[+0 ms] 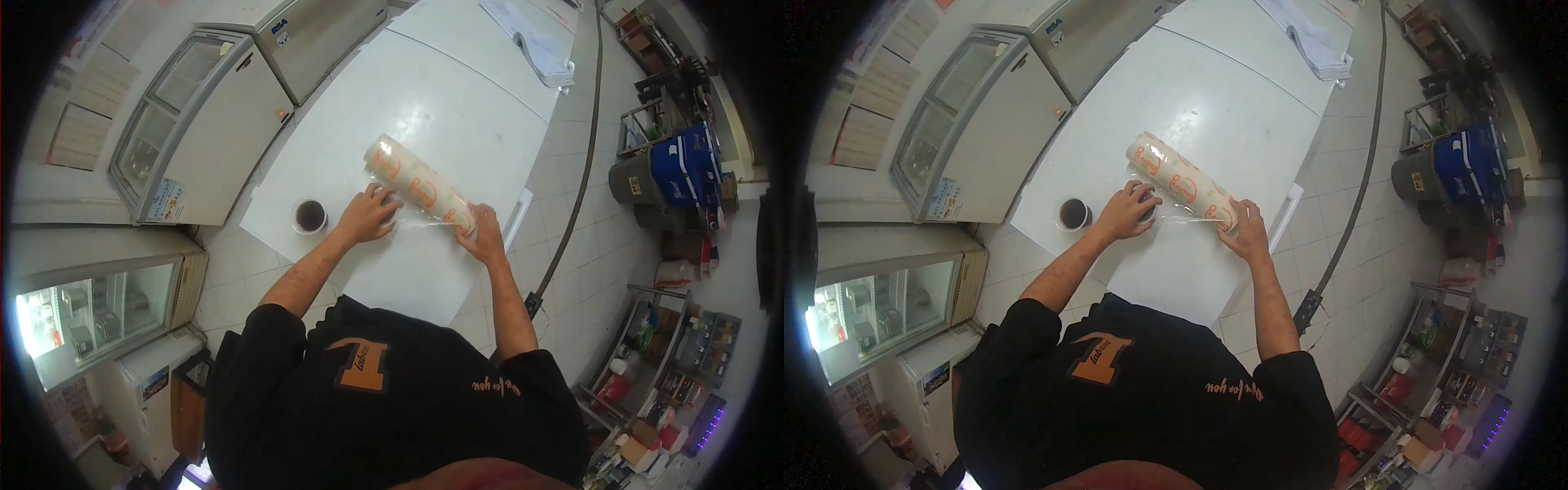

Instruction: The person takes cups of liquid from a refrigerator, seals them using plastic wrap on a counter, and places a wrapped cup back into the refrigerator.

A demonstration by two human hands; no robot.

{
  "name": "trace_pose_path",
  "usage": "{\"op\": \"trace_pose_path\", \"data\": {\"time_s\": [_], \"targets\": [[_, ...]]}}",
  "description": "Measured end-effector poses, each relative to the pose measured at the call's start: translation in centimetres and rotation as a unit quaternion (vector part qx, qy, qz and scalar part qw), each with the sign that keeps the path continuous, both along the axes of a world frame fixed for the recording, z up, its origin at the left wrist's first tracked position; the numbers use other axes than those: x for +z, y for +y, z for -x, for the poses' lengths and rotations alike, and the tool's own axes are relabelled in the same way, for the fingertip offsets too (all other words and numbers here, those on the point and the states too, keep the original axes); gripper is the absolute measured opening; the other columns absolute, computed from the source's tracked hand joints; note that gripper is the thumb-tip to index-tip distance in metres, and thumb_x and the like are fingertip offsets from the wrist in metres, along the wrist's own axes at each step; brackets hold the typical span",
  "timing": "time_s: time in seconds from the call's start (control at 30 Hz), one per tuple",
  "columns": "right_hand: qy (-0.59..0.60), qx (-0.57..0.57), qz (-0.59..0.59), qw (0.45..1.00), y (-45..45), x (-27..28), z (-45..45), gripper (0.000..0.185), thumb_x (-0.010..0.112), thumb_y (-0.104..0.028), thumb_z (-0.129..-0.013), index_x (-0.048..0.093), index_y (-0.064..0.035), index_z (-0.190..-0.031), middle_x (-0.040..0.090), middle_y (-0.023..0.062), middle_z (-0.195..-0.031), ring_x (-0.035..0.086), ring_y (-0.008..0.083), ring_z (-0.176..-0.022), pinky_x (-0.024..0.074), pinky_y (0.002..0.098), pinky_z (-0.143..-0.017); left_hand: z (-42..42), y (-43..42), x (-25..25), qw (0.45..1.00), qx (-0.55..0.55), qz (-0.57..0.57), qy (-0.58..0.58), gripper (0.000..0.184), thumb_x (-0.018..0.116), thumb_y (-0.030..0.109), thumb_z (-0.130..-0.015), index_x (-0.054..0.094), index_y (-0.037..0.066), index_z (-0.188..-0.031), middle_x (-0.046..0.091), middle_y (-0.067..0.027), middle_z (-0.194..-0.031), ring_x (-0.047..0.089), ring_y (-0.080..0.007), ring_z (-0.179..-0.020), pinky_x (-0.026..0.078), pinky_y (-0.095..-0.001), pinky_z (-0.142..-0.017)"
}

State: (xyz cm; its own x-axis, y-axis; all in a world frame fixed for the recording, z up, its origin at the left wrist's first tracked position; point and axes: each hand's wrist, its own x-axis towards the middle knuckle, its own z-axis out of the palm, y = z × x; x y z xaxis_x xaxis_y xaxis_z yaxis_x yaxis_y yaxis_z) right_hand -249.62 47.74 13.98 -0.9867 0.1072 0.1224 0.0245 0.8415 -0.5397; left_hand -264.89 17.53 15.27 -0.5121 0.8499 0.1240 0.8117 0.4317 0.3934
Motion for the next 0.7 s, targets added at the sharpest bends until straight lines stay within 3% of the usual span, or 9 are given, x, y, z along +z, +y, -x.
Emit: {"op": "trace_pose_path", "data": {"time_s": [0.1, 0.2, 0.3, 0.33, 0.37, 0.43, 0.53, 0.63, 0.7], "targets": [[-0.111, 0.003, -0.010, 0.994, 0.0, 2.1, 1.0, 0.083, 0.084, -0.025, -0.065, 0.045, -0.0127, -0.137, 0.046, 0.0184, -0.130, 0.045, 0.0365, -0.122, 0.0423, 0.0445, -0.100, -0.4, 0.0, 0.5, 1.000, 0.026, 0.005, 0.007, 0.057, 0.076, 0.033, -0.069, 0.056, 0.022, -0.121, 0.047, -0.0099, -0.132, 0.042, -0.0346, -0.124, 0.043, -0.0539, -0.096], [-0.258, -0.043, -0.134, 0.956, -1.6, 7.8, 2.5, 0.078, 0.081, -0.030, -0.066, 0.048, -0.0144, -0.135, 0.044, 0.0162, -0.138, 0.041, 0.0375, -0.127, 0.0376, 0.0494, -0.105, -1.3, 0.3, 1.5, 0.997, 0.068, 0.034, 0.016, 0.068, 0.075, 0.040, -0.070, 0.050, 0.021, -0.130, 0.044, -0.0107, -0.136, 0.039, -0.0336, -0.128, 0.036, -0.0601, -0.100], [-0.150, -0.015, -0.205, 0.967, -2.4, 3.8, 7.3, 0.079, 0.079, -0.036, -0.067, 0.047, -0.0187, -0.137, 0.039, 0.0147, -0.145, 0.036, 0.0385, -0.134, 0.0312, 0.0549, -0.109, -1.8, 0.9, 1.4, 0.991, 0.126, 0.046, 0.017, 0.077, 0.075, 0.042, -0.070, 0.045, 0.017, -0.136, 0.042, -0.0110, -0.138, 0.037, -0.0319, -0.131, 0.034, -0.0616, -0.101], [-0.079, 0.018, -0.127, 0.989, -3.7, 3.6, 10.4, 0.082, 0.078, -0.037, -0.069, 0.042, -0.0213, -0.141, 0.040, 0.0148, -0.145, 0.035, 0.0391, -0.135, 0.0302, 0.0567, -0.109, -1.9, 1.1, 1.1, 0.988, 0.146, 0.044, 0.017, 0.080, 0.075, 0.043, -0.070, 0.043, 0.015, -0.138, 0.042, -0.0110, -0.138, 0.036, -0.0313, -0.131, 0.034, -0.0614, -0.101], [-0.007, 0.050, -0.048, 0.998, -5.8, 3.5, 13.6, 0.084, 0.076, -0.037, -0.071, 0.038, -0.0238, -0.144, 0.040, 0.0150, -0.145, 0.035, 0.0397, -0.135, 0.0291, 0.0585, -0.109, -2.0, 1.2, 0.9, 0.987, 0.153, 0.041, 0.015, 0.078, 0.075, 0.041, -0.070, 0.044, 0.013, -0.136, 0.043, -0.0113, -0.135, 0.038, -0.0315, -0.129, 0.036, -0.0593, -0.099], [-0.010, -0.040, -0.196, 0.980, -10.3, 3.4, 17.0, 0.089, 0.074, -0.041, -0.074, 0.028, -0.0275, -0.149, 0.046, 0.0159, -0.140, 0.044, 0.0385, -0.129, 0.0359, 0.0570, -0.103, -2.1, 1.4, 0.4, 0.985, 0.168, 0.034, 0.012, 0.075, 0.076, 0.038, -0.069, 0.047, 0.010, -0.131, 0.046, -0.0119, -0.131, 0.042, -0.0319, -0.124, 0.040, -0.0551, -0.097], [-0.292, 0.001, -0.047, 0.955, -10.7, 3.4, 20.4, 0.092, 0.073, -0.047, -0.075, 0.023, -0.0317, -0.150, 0.052, 0.0166, -0.133, 0.053, 0.0395, -0.120, 0.0412, 0.0580, -0.095, -1.8, 1.6, 0.0, 0.982, 0.173, 0.040, -0.060, 0.071, 0.077, 0.034, -0.069, 0.050, 0.010, -0.129, 0.048, -0.0122, -0.131, 0.044, -0.0305, -0.121, 0.044, -0.0493, -0.092], [-0.160, -0.167, -0.119, 0.966, -10.6, 0.6, 20.2, 0.099, 0.076, -0.053, -0.070, 0.021, -0.0355, -0.151, 0.055, 0.0175, -0.127, 0.055, 0.0407, -0.115, 0.0439, 0.0584, -0.090, -2.8, 1.4, 0.5, 0.982, 0.186, 0.034, -0.021, 0.067, 0.079, 0.030, -0.066, 0.052, 0.010, -0.124, 0.051, -0.0105, -0.121, 0.048, -0.0299, -0.113, 0.047, -0.0429, -0.083], [-0.177, -0.142, -0.091, 0.970, -9.0, 1.3, 20.6, 0.100, 0.076, -0.053, -0.070, 0.020, -0.0363, -0.151, 0.055, 0.0173, -0.125, 0.056, 0.0412, -0.114, 0.0440, 0.0586, -0.090, -2.7, 1.2, 0.3, 0.981, 0.194, 0.018, -0.013, 0.066, 0.079, 0.030, -0.066, 0.053, 0.011, -0.124, 0.052, -0.0097, -0.120, 0.048, -0.0294, -0.113, 0.047, -0.0428, -0.082]]}}
